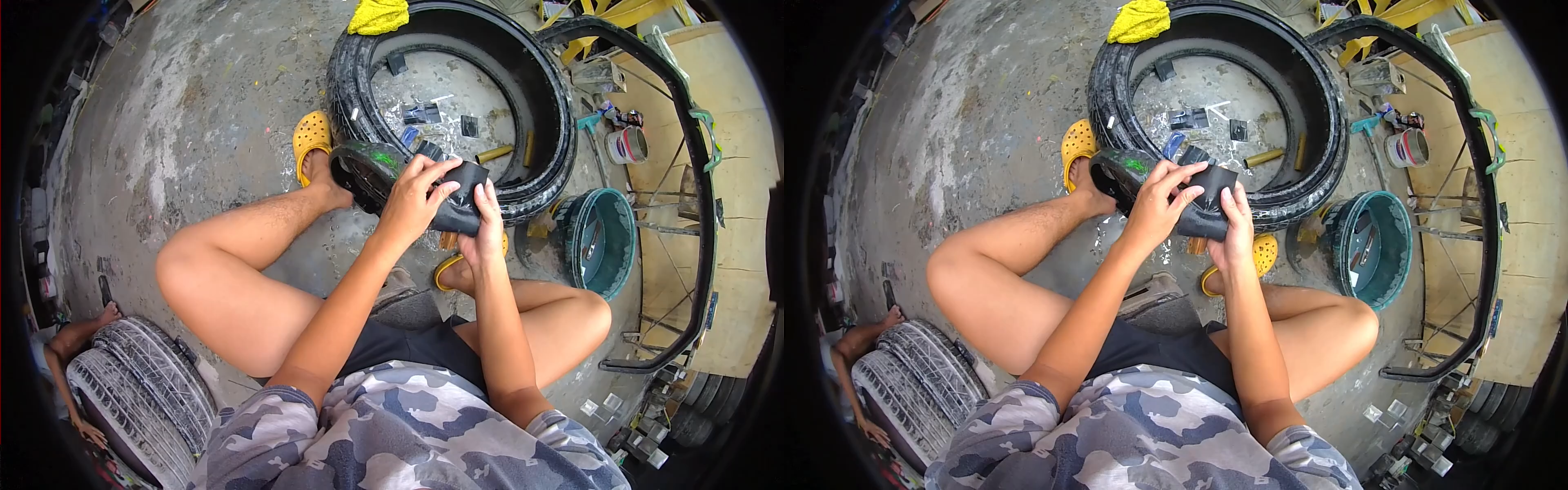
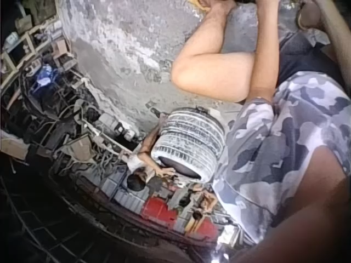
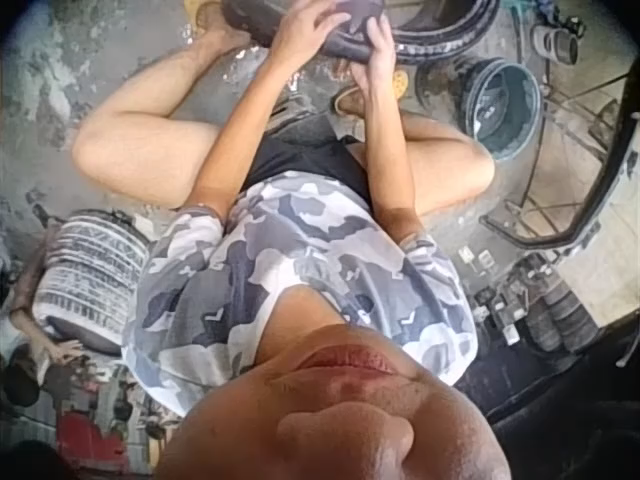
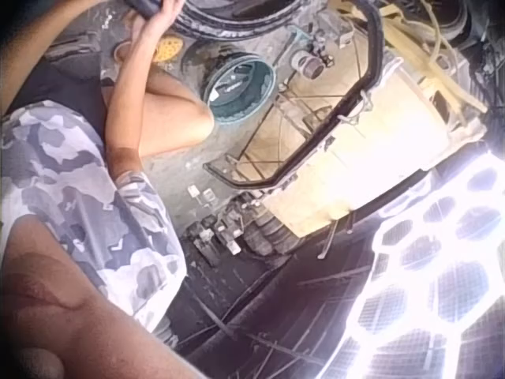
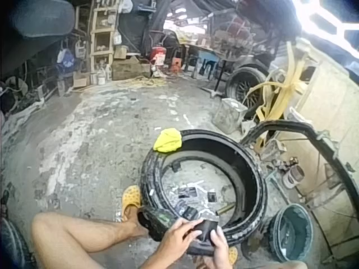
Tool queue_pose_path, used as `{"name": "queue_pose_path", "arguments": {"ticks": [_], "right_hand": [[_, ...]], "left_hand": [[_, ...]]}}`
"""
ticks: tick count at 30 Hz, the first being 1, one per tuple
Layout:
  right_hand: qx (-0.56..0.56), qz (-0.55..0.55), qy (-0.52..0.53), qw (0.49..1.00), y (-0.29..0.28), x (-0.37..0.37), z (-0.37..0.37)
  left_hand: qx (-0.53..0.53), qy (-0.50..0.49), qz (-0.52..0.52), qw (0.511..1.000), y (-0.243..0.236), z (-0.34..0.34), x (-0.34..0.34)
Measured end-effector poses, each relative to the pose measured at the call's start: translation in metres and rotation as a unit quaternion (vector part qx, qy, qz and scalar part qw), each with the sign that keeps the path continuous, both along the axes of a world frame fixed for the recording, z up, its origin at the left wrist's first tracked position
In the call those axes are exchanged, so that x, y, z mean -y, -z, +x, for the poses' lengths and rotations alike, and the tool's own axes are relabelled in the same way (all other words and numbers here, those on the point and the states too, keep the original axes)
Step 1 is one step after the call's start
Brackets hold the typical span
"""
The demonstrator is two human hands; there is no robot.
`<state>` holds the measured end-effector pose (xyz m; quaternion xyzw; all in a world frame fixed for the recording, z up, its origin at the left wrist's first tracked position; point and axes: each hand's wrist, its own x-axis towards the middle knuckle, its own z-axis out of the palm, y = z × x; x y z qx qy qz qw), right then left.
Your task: Sanding the inner surface of a tire to prepare it for a patch.
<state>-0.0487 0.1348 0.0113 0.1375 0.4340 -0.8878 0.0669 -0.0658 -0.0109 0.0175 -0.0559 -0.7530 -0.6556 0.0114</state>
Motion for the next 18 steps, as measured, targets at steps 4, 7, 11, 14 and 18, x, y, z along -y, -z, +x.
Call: {"name": "queue_pose_path", "arguments": {"ticks": [4,7,11,14,18], "right_hand": [[0.020,-0.004,0.034,0.999,0.002,-0.003,-0.005],[0.034,-0.041,0.019,0.998,0.003,-0.005,-0.007],[0.032,-0.042,0.025,0.998,0.000,-0.002,-0.004],[0.018,-0.042,0.018,0.999,0.000,-0.003,-0.003],[0.020,-0.085,-0.003,0.996,0.000,-0.003,-0.001]], "left_hand": [[-0.078,0.032,-0.191,0.978,0.004,0.006,-0.006],[-0.063,0.032,-0.198,0.978,0.017,0.013,-0.015],[-0.022,0.044,-0.179,0.983,0.026,0.015,-0.021],[-0.013,0.049,-0.146,0.988,0.028,0.017,-0.025],[-0.006,0.052,-0.099,0.994,0.024,0.021,-0.030]]}}
